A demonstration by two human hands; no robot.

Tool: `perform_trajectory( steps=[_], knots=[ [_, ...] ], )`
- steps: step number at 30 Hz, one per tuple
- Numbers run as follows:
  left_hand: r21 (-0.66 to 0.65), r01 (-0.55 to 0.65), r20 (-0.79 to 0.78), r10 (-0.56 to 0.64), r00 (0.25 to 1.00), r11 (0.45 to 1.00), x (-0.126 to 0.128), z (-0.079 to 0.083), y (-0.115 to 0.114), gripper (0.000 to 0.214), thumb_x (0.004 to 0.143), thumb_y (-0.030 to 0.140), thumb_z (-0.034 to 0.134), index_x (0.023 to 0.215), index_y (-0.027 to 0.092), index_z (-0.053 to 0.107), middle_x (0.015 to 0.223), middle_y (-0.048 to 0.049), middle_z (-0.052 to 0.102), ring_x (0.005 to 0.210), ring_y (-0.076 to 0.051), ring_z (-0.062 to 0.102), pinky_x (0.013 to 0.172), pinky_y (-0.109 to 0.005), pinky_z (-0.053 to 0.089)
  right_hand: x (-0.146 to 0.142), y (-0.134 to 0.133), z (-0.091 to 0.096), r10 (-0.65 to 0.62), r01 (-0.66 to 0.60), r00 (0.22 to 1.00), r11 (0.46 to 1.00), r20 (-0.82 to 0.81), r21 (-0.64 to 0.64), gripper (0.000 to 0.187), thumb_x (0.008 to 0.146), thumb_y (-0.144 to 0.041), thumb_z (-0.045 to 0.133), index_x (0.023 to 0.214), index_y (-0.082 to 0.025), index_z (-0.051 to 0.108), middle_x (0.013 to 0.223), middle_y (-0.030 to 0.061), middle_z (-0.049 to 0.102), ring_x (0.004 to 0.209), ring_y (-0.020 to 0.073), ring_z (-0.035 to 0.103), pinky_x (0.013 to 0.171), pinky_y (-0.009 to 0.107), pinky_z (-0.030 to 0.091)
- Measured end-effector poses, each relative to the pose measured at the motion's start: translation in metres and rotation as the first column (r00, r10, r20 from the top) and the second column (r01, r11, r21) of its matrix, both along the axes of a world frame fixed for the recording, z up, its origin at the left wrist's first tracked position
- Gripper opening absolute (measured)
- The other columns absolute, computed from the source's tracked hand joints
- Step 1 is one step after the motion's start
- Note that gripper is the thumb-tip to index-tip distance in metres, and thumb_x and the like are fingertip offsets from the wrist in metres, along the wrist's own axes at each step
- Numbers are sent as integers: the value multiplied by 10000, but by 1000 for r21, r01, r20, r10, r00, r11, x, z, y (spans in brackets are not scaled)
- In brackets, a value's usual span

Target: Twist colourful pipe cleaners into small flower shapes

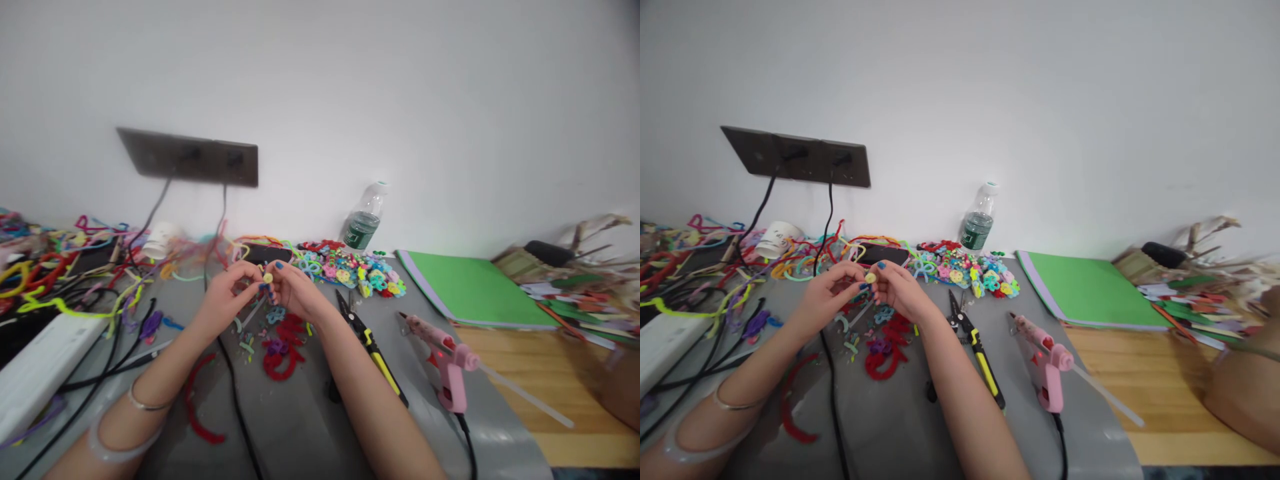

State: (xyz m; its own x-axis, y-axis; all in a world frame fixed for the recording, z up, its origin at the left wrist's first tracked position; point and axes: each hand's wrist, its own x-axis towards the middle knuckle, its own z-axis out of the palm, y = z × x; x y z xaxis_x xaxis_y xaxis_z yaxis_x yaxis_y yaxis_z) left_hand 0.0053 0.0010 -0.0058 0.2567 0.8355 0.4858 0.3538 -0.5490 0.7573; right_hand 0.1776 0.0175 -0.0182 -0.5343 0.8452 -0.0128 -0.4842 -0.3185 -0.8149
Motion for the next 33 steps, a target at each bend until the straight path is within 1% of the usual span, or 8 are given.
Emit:
perform_trajectory(
  steps=[3,6,13,18,21,24,28,33],
  knots=[
    [-15,3,19,-3,1000,1000,1,0,0,40,842,207,581,817,191,608,854,-40,639,790,-166,616,642,-244,505,0,-1,1,0,-1,1000,1000,15,25,353,708,-417,810,869,-203,579,650,-57,571,528,65,527,523,174,469],
    [-31,23,-1,-23,1000,999,1,1,0,54,851,219,571,815,188,595,861,-42,620,798,-169,602,634,-240,491,-1,-1,1,-22,18,998,998,55,68,343,678,-364,833,827,-191,578,651,-64,570,506,52,517,517,173,470],
    [-85,136,9,-136,991,987,-3,3,0,131,899,287,551,823,185,580,886,-45,608,851,-184,583,763,-285,469,-1,0,0,-55,48,992,997,116,57,353,635,-378,840,771,-174,586,549,-77,555,413,42,470,424,159,399],
    [-77,132,25,-130,991,988,-3,2,-1,117,901,278,560,830,188,584,930,-55,625,890,-189,605,762,-285,482,0,0,2,-80,71,992,993,95,99,330,637,-363,850,753,-171,608,556,-71,562,422,43,465,419,159,406],
    [9,47,-5,-47,999,999,-2,0,-1,73,885,233,574,828,191,595,945,-55,636,895,-188,622,717,-273,498,-1,0,1,-119,113,992,985,32,133,316,651,-362,849,793,-184,630,659,-53,604,510,56,535,498,174,478],
    [184,-38,-83,54,995,982,-2,-1,0,63,870,181,584,813,194,608,897,-37,639,846,-170,628,689,-260,501,-2,1,-2,-137,132,990,983,31,130,329,676,-404,832,856,-196,651,693,-35,635,579,83,590,576,207,523],
    [339,-50,-174,115,978,939,-4,-2,0,66,874,147,592,834,195,613,896,-31,649,858,-161,640,751,-269,514,-4,3,-5,-168,154,981,978,95,137,324,655,-399,844,815,-175,675,686,-21,644,570,86,590,571,209,515],
    [409,-55,-204,150,967,911,-3,-3,-1,58,906,149,570,888,192,605,924,-45,665,917,-173,649,836,-298,523,-7,1,-3,-188,184,981,978,36,100,309,618,-366,868,783,-174,691,707,-21,650,589,85,601,599,217,534]
  ],
)
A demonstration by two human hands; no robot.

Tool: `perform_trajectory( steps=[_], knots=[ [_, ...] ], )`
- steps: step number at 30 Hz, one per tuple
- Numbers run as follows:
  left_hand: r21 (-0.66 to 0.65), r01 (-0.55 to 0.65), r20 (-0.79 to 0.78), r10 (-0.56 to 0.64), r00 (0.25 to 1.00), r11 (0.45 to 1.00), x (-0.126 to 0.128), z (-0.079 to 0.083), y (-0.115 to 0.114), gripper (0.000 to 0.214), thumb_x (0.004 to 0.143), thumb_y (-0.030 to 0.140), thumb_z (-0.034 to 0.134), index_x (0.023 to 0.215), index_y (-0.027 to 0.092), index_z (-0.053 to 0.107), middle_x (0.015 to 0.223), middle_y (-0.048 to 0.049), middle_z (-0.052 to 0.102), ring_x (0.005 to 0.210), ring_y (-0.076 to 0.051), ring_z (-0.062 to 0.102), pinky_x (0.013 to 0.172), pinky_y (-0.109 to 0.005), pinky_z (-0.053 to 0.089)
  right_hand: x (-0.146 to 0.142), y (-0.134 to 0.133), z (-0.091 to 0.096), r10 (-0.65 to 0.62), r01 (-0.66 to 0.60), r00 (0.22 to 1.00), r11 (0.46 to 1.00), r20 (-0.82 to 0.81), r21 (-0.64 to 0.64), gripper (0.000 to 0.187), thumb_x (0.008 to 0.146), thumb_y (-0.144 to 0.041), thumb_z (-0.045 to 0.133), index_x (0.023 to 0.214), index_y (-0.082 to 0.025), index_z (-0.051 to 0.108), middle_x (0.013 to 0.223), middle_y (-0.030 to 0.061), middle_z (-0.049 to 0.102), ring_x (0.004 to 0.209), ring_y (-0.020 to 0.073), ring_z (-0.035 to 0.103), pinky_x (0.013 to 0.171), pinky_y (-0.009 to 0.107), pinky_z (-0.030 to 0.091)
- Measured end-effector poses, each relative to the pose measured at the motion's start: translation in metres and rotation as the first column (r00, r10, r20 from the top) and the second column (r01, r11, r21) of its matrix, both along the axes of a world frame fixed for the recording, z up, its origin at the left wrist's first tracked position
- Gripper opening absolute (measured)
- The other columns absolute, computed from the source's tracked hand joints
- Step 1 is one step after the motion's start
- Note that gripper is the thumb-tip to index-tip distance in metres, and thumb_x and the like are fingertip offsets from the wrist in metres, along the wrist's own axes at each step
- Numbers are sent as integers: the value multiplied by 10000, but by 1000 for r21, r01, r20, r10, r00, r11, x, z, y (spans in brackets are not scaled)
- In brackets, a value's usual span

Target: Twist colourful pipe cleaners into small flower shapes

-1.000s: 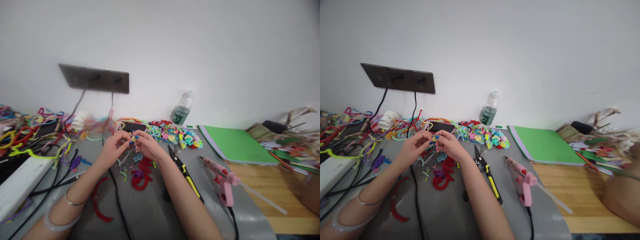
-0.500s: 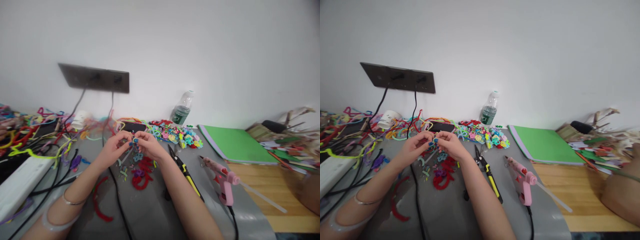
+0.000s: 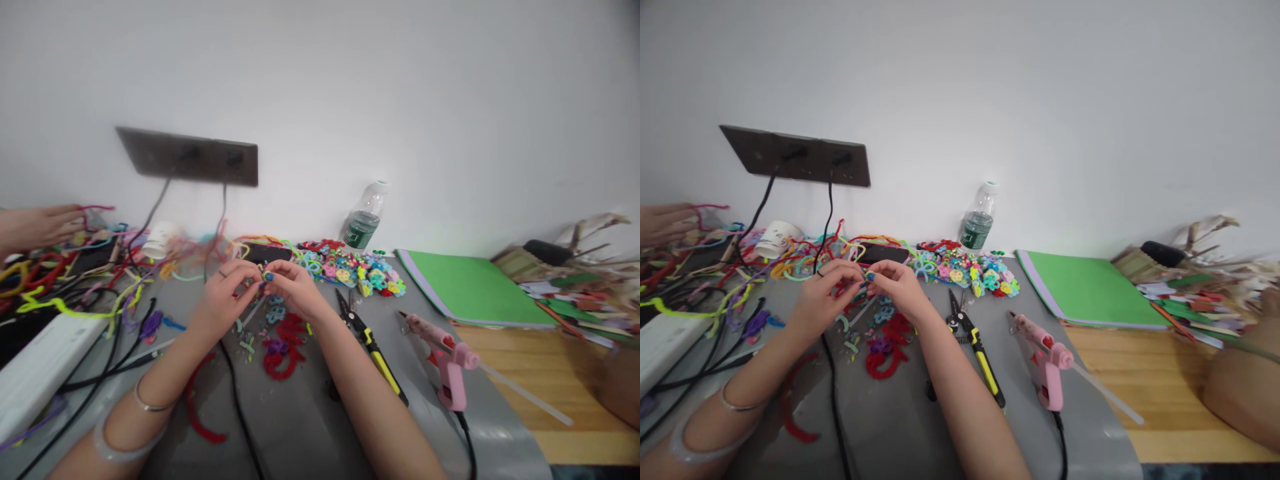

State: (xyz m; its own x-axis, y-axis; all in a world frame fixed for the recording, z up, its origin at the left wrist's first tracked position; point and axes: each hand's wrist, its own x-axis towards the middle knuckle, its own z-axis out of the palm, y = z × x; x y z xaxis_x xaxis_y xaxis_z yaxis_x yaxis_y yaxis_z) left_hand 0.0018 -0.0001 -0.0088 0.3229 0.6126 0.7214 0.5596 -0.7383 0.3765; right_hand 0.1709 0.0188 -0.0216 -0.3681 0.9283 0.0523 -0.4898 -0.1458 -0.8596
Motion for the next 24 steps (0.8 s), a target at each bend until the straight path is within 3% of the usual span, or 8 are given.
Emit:
perform_trajectory(
  steps=[6,15,19,24],
  knots=[
    [121,-93,-10,95,995,988,2,2,-4,58,911,144,578,898,191,611,886,-48,703,898,-180,659,834,-318,530,-2,-2,2,13,-14,998,1000,-66,-16,312,613,-343,875,815,-182,701,759,-15,671,642,91,628,662,226,560],
    [140,-63,-34,69,997,988,-5,4,0,58,884,158,625,858,204,649,848,-45,740,850,-184,680,807,-320,544,5,2,-2,29,-31,999,998,44,49,317,636,-370,860,832,-188,690,807,-1,687,718,123,651,715,265,565],
    [37,-84,26,83,996,996,-4,3,0,66,857,169,627,807,205,650,822,-33,733,829,-174,688,795,-306,554,3,2,-3,15,-18,998,999,54,50,350,613,-402,869,812,-180,686,766,-7,684,674,113,644,664,239,550],
    [-291,0,274,83,958,957,3,-2,1,49,819,210,638,863,194,624,833,-19,718,728,-151,690,678,-264,576,3,1,-1,-4,2,998,999,59,39,367,610,-428,866,818,-183,688,722,-15,673,641,109,627,638,233,529]
  ],
)
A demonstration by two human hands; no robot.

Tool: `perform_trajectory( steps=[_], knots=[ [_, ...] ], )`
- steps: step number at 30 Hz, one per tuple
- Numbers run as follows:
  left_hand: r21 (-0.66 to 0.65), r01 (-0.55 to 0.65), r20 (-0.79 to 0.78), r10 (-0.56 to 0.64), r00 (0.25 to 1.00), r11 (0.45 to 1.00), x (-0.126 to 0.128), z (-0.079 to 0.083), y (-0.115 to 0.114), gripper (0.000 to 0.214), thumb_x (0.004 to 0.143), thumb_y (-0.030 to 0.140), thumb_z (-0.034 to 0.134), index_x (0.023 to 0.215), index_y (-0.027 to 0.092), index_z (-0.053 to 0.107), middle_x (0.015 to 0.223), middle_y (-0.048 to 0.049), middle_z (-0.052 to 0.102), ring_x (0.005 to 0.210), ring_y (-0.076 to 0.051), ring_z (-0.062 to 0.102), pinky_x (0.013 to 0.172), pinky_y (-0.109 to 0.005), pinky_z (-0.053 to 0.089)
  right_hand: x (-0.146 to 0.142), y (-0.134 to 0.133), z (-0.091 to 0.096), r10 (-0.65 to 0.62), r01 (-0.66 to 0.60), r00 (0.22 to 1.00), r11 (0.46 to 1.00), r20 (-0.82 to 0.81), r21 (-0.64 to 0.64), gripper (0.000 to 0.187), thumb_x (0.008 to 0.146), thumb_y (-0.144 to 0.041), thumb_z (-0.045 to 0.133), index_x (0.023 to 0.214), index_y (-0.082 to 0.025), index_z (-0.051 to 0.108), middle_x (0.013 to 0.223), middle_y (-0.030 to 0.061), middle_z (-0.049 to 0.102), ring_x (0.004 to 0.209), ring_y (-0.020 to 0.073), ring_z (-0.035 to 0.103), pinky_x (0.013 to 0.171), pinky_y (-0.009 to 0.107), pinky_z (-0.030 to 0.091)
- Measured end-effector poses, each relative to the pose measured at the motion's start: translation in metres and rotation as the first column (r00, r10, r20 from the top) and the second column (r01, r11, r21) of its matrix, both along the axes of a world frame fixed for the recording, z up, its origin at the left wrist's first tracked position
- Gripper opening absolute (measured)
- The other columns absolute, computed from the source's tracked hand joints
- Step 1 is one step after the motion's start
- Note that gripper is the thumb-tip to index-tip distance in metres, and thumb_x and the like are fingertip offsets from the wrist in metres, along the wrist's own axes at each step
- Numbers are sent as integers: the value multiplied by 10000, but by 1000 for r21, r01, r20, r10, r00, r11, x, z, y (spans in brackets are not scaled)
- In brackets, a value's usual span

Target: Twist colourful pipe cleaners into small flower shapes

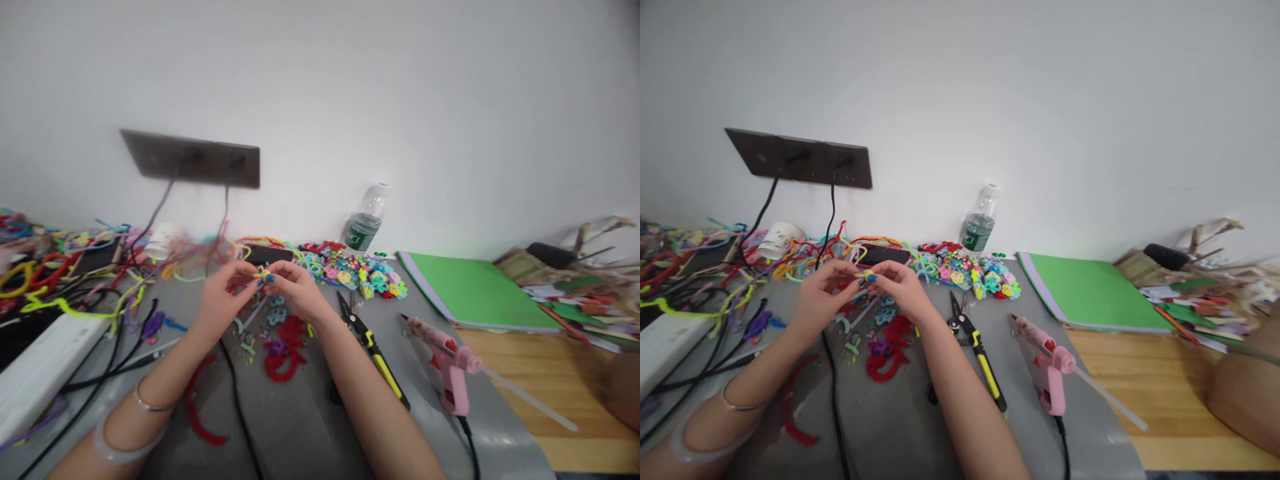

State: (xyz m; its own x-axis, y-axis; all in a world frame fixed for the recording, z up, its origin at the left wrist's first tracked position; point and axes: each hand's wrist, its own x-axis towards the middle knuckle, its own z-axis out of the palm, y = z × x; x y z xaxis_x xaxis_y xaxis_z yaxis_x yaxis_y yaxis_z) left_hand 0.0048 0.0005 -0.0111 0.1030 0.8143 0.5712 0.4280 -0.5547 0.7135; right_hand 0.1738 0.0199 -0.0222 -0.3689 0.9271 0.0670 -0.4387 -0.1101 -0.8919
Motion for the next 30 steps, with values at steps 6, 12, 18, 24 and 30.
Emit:
perform_trajectory(
  steps=[6,12,18,24,30],
  knots=[
    [-119,99,115,-86,990,988,3,-4,2,165,823,274,649,956,181,624,875,-53,727,745,-181,710,638,-281,588,-1,0,1,-4,3,1000,999,-30,-52,384,580,-427,879,803,-188,677,701,-21,648,614,104,586,619,234,499],
    [193,9,-244,39,969,981,-6,-5,3,110,849,260,653,932,189,665,904,-66,734,860,-211,699,798,-342,569,0,1,0,26,-27,1000,996,-13,-85,380,579,-437,873,778,-184,670,682,-28,610,578,88,516,582,222,438],
    [284,41,-356,66,932,958,-9,-8,5,73,896,234,600,883,206,666,864,-45,734,843,-190,692,800,-305,545,-1,0,0,35,-35,999,999,17,-39,381,601,-451,857,785,-191,648,723,-31,590,602,86,489,604,225,399],
    [194,114,-349,-40,936,974,-8,-5,6,136,925,207,525,898,203,658,874,-49,716,833,-173,682,776,-281,529,3,0,1,71,-70,997,997,42,-22,283,670,-375,797,819,-203,628,715,-38,564,619,100,503,635,239,411],
    [62,202,-411,-160,898,977,-11,0,8,158,905,177,488,860,205,637,777,-21,666,719,-154,636,666,-249,486,12,1,7,-48,-9,961,979,271,205,185,801,-374,656,783,-193,620,667,-27,576,631,121,535,644,253,425]
  ],
)
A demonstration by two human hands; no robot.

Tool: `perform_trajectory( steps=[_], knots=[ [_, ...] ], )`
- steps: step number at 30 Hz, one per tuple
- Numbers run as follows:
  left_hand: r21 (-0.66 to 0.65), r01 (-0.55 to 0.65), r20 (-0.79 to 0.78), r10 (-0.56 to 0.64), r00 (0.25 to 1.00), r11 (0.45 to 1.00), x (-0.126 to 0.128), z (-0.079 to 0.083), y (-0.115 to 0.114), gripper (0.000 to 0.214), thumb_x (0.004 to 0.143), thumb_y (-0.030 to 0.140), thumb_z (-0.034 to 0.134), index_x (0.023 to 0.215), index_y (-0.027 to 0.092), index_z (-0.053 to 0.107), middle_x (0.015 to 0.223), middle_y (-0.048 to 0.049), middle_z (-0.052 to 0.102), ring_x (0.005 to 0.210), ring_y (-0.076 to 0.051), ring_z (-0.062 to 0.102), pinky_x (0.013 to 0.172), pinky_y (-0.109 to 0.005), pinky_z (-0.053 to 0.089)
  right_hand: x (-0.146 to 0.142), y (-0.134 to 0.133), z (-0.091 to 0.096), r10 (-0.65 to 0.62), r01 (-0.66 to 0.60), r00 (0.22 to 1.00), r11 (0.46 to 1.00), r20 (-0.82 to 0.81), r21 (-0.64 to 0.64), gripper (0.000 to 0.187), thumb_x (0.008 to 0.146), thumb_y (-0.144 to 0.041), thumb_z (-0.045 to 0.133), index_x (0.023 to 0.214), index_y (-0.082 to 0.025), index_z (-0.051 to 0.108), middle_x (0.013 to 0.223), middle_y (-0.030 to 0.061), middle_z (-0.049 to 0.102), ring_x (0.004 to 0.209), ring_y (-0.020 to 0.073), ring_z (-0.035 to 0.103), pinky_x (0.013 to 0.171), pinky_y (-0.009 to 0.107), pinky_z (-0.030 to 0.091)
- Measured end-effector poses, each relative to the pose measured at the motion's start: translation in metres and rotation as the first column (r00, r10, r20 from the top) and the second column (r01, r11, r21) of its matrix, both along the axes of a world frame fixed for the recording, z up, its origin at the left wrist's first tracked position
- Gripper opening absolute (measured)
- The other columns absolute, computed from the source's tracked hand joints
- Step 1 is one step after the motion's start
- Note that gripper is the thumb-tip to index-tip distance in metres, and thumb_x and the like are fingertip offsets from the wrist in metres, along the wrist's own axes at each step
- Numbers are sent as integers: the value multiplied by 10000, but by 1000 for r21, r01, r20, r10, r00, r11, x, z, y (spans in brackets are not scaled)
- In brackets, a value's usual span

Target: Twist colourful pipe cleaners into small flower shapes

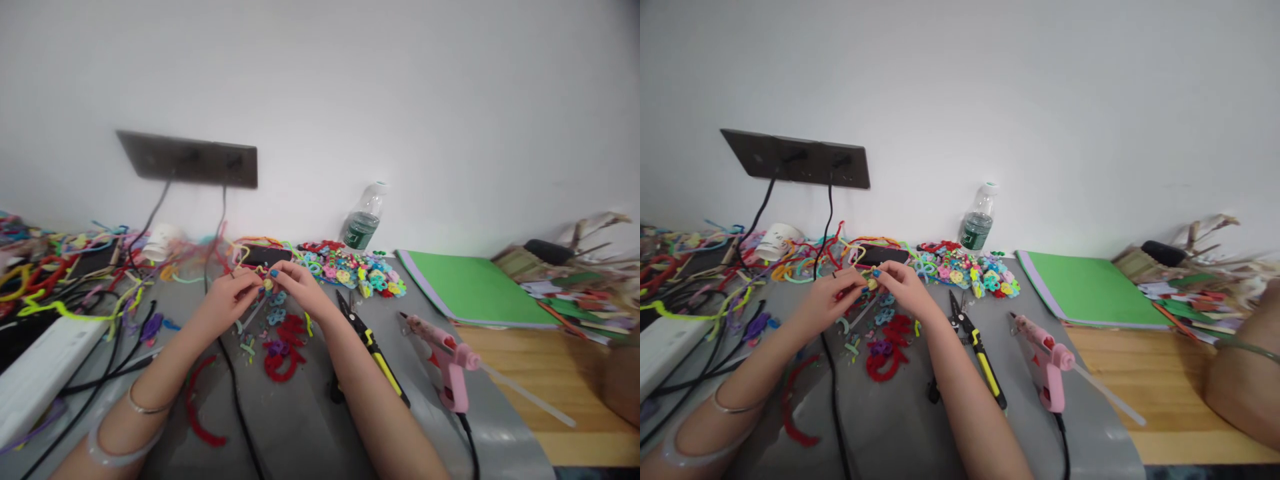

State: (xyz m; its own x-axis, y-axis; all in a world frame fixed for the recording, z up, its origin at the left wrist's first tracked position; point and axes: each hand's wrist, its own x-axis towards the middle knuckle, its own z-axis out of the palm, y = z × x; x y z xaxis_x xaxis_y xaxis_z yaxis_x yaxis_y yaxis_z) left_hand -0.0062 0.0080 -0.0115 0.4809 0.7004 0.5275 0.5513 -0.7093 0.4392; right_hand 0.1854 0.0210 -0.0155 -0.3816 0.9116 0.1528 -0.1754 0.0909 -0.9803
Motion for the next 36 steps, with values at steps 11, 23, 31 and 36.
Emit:
perform_trajectory(
  steps=[11,23,31,36],
  knots=[
    [59,-121,-108,127,986,991,6,-8,-1,176,870,145,487,730,211,571,689,6,588,633,-148,583,648,-249,472,-7,-2,-3,-225,165,934,961,280,221,72,734,-133,603,753,-195,633,785,6,660,694,139,579,672,267,460],
    [131,-59,-146,78,986,990,6,-17,2,185,922,176,484,899,216,663,875,-63,662,864,-221,641,797,-344,531,-1,4,-15,-173,153,927,984,332,86,58,681,-136,636,713,-178,659,694,-1,652,645,130,565,630,258,453],
    [-4,77,-97,-77,992,997,2,-8,3,196,931,163,449,925,206,640,958,-71,655,957,-206,617,863,-328,509,12,4,-7,88,-64,970,992,226,-112,77,682,-207,716,704,-150,669,652,-28,627,609,104,523,640,247,409],
    [-264,239,-35,-257,966,934,0,3,0,202,936,176,433,826,197,601,871,-45,654,808,-169,616,741,-273,493,17,1,3,300,-272,919,952,255,-140,149,684,-277,759,709,-149,687,640,-34,613,610,103,490,613,236,375]
  ],
)
